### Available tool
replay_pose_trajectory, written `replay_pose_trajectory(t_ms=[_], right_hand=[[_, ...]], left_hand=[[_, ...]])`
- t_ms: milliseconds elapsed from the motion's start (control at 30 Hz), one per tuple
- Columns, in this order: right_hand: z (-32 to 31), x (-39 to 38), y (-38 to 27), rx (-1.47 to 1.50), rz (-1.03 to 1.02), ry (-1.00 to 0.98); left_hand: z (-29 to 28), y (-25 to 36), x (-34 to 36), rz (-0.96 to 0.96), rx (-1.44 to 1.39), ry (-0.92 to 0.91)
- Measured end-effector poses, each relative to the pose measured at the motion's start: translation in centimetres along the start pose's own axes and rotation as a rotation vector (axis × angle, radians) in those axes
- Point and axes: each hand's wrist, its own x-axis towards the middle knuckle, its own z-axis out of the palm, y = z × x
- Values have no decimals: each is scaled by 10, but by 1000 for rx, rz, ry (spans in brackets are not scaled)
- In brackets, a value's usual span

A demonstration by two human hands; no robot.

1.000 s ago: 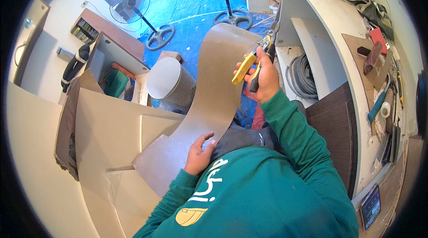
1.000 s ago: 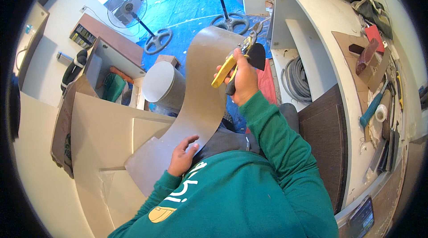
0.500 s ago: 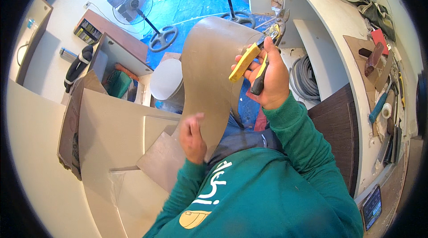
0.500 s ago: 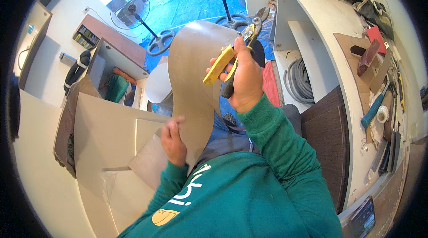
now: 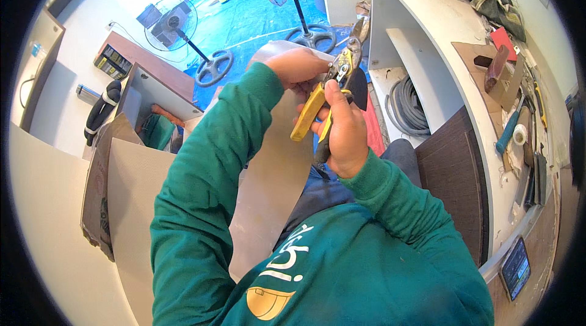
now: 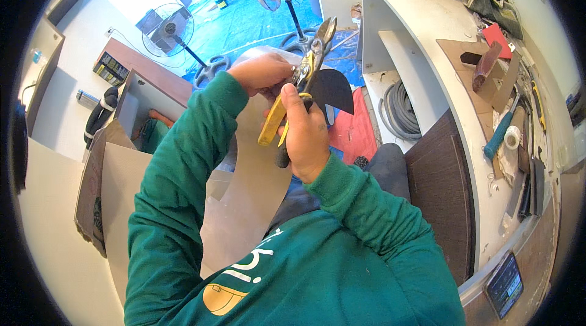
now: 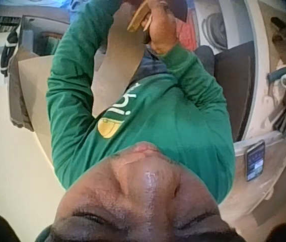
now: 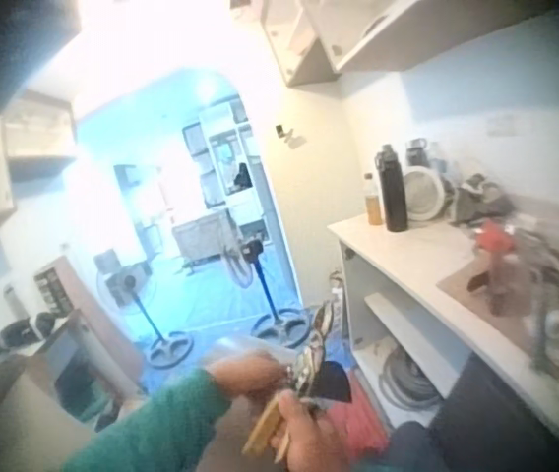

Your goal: The person sits on the floor and uses shears to cut a strip from a large roll of laminate sheet. After cutting, they place the sheet on a table and use a pencil to mark lines on it.

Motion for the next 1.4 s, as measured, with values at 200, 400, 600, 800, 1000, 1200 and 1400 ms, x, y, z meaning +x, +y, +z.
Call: replay_pose_trajectory(t_ms=[200,400,600,800,1000,1200,1400], right_hand=[[-2,-2,-17,163,55,-26],[-43,-4,-41,-49,149,-101],[-95,-11,-60,-186,229,-223],[-125,-38,-70,-375,382,-364],[-115,-60,-74,-665,499,-418],[-112,-69,-75,-846,470,-476],[-130,-80,-68,-876,548,-442]], left_hand=[[-2,-13,30,77,-44,166],[-59,-24,20,110,-263,188],[-69,-30,-39,256,-116,306],[-32,-72,-108,320,-272,372],[10,-107,-144,276,-328,427],[31,-129,-145,327,-428,363],[43,-159,-136,412,-343,288]])
